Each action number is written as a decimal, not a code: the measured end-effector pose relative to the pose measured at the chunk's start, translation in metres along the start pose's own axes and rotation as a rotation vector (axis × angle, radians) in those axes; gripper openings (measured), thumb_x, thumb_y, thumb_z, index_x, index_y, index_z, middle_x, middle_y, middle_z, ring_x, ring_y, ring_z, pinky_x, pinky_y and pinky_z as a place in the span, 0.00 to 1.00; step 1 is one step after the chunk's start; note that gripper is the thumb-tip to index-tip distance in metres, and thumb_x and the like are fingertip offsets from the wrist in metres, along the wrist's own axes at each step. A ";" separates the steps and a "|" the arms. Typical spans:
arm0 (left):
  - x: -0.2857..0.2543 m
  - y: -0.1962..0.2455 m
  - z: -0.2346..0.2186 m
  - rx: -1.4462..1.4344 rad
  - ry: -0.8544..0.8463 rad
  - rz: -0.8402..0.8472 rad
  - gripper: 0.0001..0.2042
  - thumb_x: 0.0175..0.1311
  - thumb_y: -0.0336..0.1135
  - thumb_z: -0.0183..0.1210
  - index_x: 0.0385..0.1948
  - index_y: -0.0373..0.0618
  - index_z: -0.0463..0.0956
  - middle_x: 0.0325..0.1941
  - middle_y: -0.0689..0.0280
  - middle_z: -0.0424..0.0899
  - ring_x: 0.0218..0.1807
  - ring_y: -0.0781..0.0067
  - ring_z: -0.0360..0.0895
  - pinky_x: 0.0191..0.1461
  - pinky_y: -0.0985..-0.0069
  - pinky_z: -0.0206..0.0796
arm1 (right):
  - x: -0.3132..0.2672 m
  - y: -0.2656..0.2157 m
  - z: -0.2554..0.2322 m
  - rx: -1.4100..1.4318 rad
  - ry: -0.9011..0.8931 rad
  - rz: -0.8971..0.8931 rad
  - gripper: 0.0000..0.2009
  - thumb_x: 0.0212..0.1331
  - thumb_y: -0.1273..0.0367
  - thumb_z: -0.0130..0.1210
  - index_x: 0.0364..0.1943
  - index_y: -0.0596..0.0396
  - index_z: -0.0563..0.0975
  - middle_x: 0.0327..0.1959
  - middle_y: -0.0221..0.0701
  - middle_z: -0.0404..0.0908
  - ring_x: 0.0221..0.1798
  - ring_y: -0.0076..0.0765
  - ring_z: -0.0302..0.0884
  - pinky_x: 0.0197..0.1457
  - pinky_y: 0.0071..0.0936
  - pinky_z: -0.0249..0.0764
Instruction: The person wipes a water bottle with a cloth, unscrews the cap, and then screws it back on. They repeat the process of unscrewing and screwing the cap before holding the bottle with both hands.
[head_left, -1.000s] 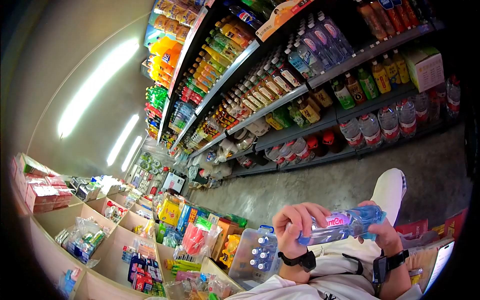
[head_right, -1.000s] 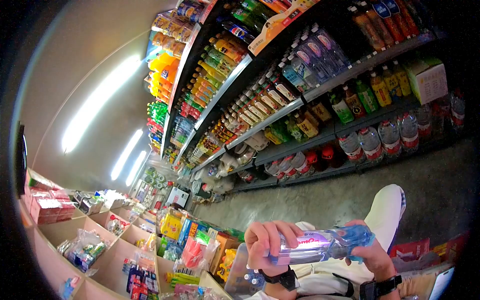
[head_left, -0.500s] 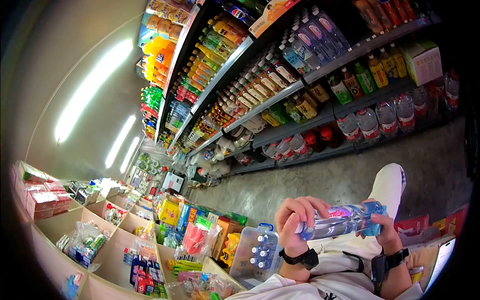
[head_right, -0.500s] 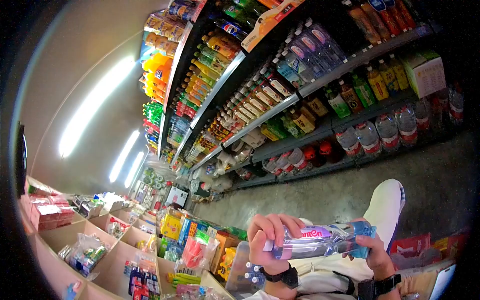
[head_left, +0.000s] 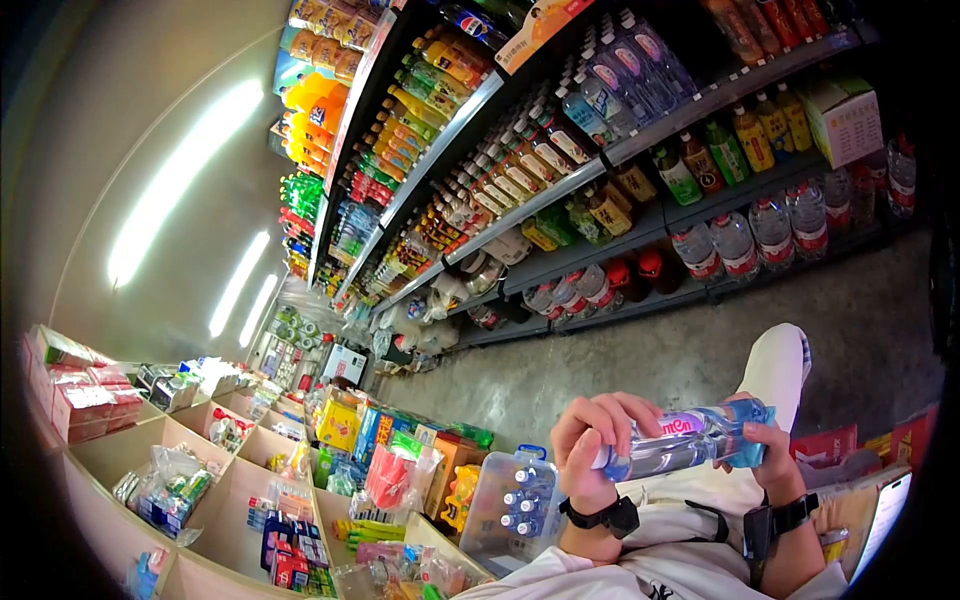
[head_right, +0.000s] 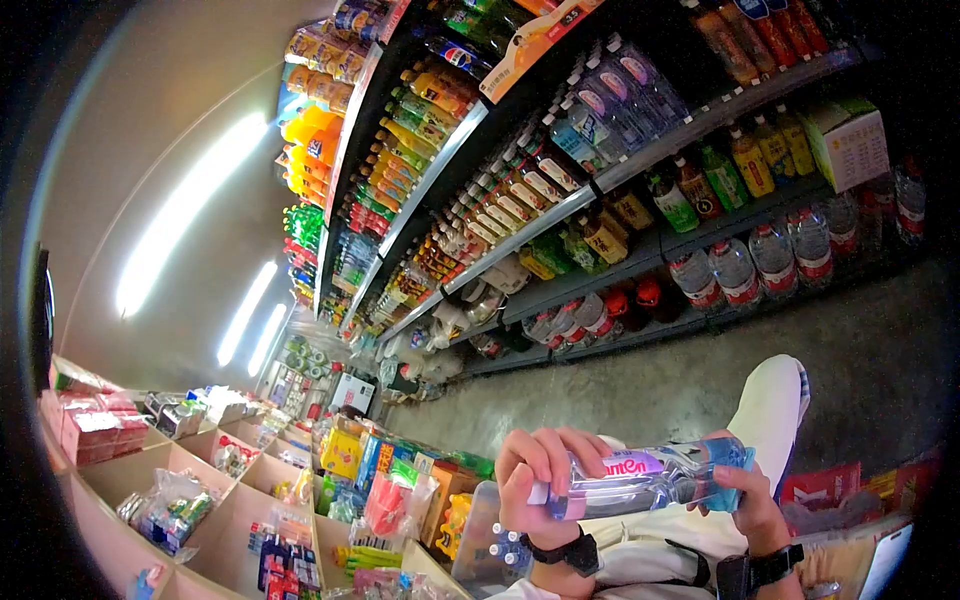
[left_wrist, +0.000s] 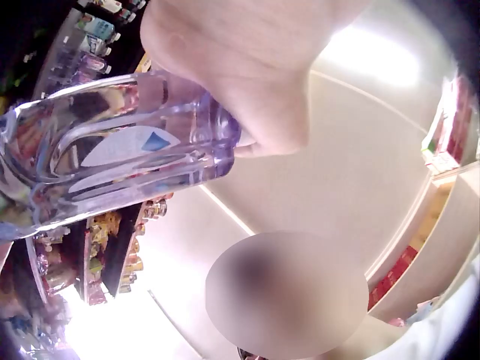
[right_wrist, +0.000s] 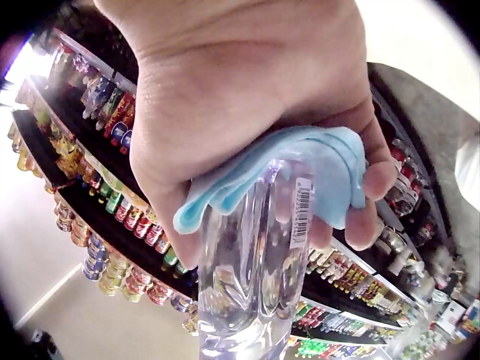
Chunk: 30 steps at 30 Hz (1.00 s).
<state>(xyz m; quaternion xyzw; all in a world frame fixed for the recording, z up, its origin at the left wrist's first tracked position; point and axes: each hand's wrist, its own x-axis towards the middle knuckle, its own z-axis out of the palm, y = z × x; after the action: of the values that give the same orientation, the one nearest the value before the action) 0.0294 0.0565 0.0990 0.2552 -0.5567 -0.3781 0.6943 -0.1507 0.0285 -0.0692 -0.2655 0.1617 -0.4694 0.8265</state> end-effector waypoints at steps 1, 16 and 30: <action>0.001 0.000 0.000 0.002 -0.012 0.002 0.11 0.69 0.39 0.50 0.27 0.44 0.67 0.21 0.64 0.73 0.33 0.53 0.80 0.51 0.51 0.70 | -0.002 -0.003 0.003 0.031 0.008 0.010 0.30 0.50 0.54 0.60 0.54 0.58 0.71 0.32 0.39 0.81 0.26 0.40 0.83 0.26 0.31 0.79; -0.001 -0.001 0.006 0.022 0.041 0.022 0.12 0.68 0.39 0.51 0.28 0.41 0.69 0.26 0.59 0.74 0.35 0.53 0.81 0.52 0.51 0.70 | 0.000 0.001 -0.003 0.070 0.015 0.037 0.30 0.50 0.57 0.61 0.56 0.59 0.70 0.30 0.39 0.80 0.26 0.42 0.83 0.27 0.33 0.79; -0.001 -0.001 -0.001 0.122 -0.016 0.049 0.19 0.67 0.41 0.50 0.19 0.36 0.74 0.30 0.49 0.82 0.34 0.53 0.81 0.48 0.52 0.74 | -0.002 -0.004 0.003 0.048 0.010 0.021 0.29 0.51 0.56 0.60 0.54 0.59 0.71 0.30 0.38 0.81 0.27 0.41 0.83 0.27 0.31 0.78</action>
<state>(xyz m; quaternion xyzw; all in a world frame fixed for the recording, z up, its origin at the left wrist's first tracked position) 0.0304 0.0565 0.0969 0.2804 -0.5905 -0.3284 0.6818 -0.1528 0.0295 -0.0641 -0.2415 0.1572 -0.4658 0.8367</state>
